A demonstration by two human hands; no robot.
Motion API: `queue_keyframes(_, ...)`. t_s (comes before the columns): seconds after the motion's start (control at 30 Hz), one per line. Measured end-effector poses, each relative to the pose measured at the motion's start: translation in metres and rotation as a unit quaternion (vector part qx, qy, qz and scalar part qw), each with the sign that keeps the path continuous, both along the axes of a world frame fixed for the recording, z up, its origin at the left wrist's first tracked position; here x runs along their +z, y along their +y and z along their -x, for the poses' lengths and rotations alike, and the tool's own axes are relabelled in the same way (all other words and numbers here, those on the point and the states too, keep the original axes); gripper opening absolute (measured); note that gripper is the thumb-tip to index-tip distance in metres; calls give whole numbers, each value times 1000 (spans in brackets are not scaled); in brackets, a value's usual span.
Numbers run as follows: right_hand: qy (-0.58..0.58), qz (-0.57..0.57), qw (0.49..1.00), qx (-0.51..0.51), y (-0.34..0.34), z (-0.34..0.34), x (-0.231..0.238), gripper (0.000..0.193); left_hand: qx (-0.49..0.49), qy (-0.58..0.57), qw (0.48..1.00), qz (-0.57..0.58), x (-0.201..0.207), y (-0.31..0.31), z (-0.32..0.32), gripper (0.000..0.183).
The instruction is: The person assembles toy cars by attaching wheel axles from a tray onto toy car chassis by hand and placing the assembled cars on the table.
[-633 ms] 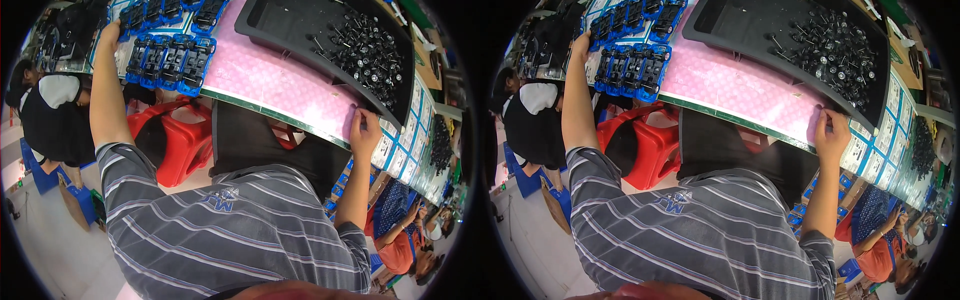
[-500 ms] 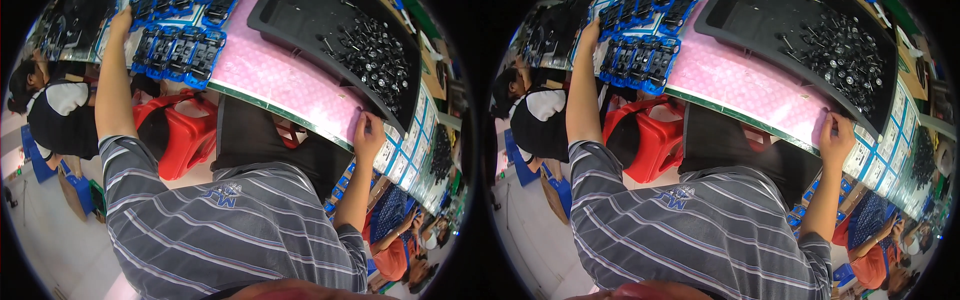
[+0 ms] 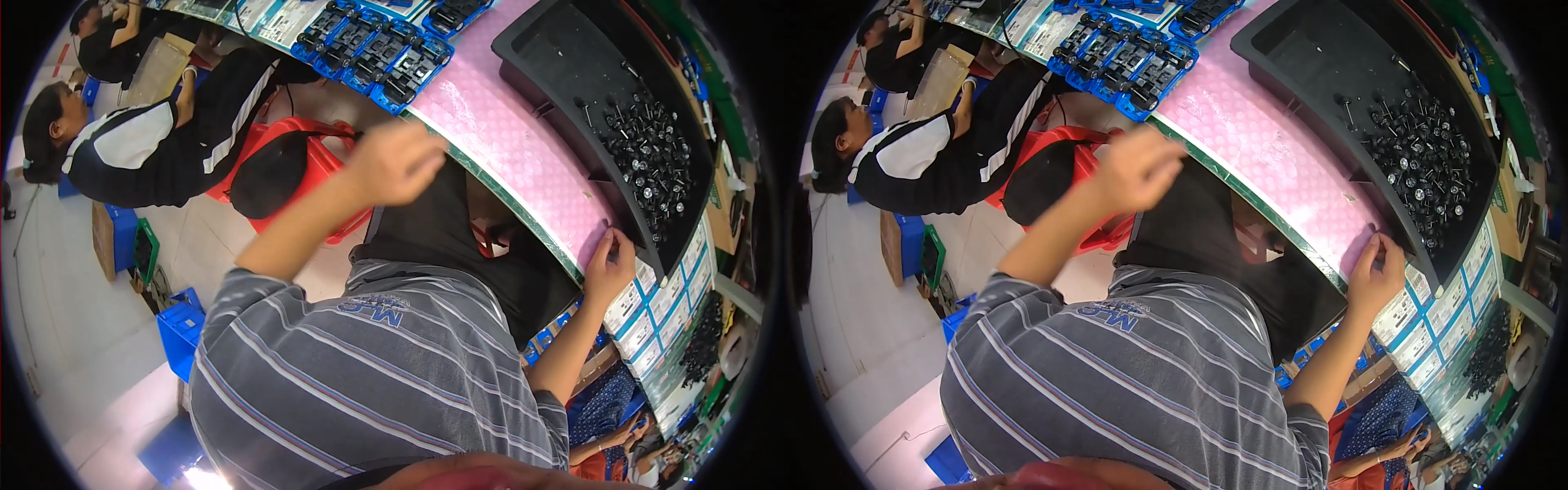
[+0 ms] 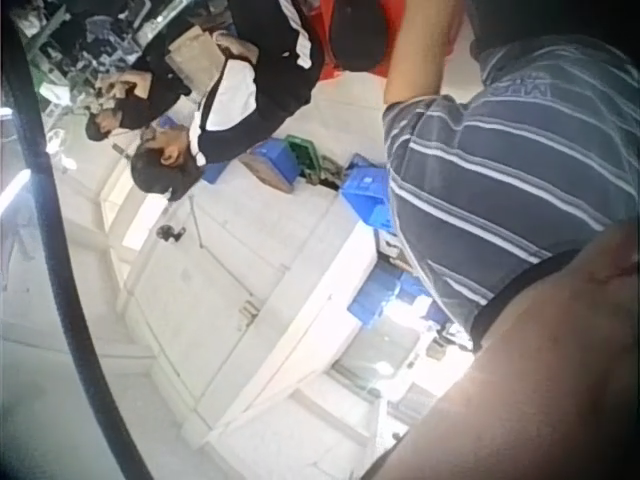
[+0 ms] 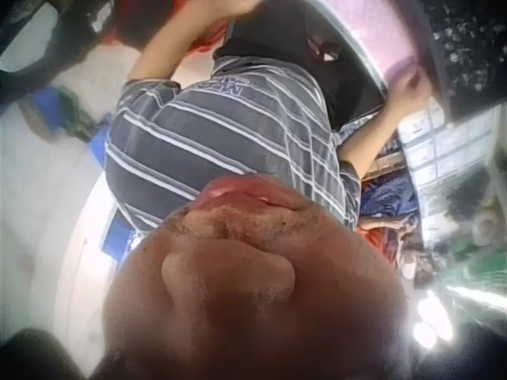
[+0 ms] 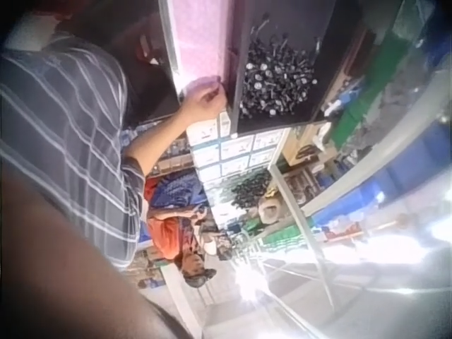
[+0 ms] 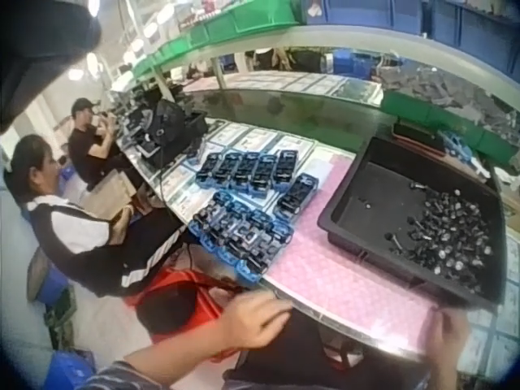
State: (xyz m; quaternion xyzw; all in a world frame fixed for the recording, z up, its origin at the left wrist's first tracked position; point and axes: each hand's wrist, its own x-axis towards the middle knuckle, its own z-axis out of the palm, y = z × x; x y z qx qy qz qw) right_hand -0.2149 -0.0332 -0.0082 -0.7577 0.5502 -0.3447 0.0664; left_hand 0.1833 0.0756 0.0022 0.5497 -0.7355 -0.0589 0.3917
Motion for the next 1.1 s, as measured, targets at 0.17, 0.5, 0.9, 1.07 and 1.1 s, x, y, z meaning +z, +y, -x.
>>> queue_keyframes(0.17,-15,-6,1000,20,-1,-2,4,9,49,76,978,-189,-119,35,66,13)
queue_keyframes(0.5,-50,18,998,34,0,3,3,7,-13,-39,974,-224,-116,3,83,19)
queue_keyframes(0.9,-82,-2,995,54,3,6,3,9,2,-78,969,-236,-108,0,97,19)
queue_keyframes(1.07,-88,-7,994,60,3,6,6,9,13,-91,975,-204,-109,12,97,17)
queue_keyframes(1.1,-86,-11,995,57,2,7,6,9,11,-90,974,-208,-106,13,101,17)
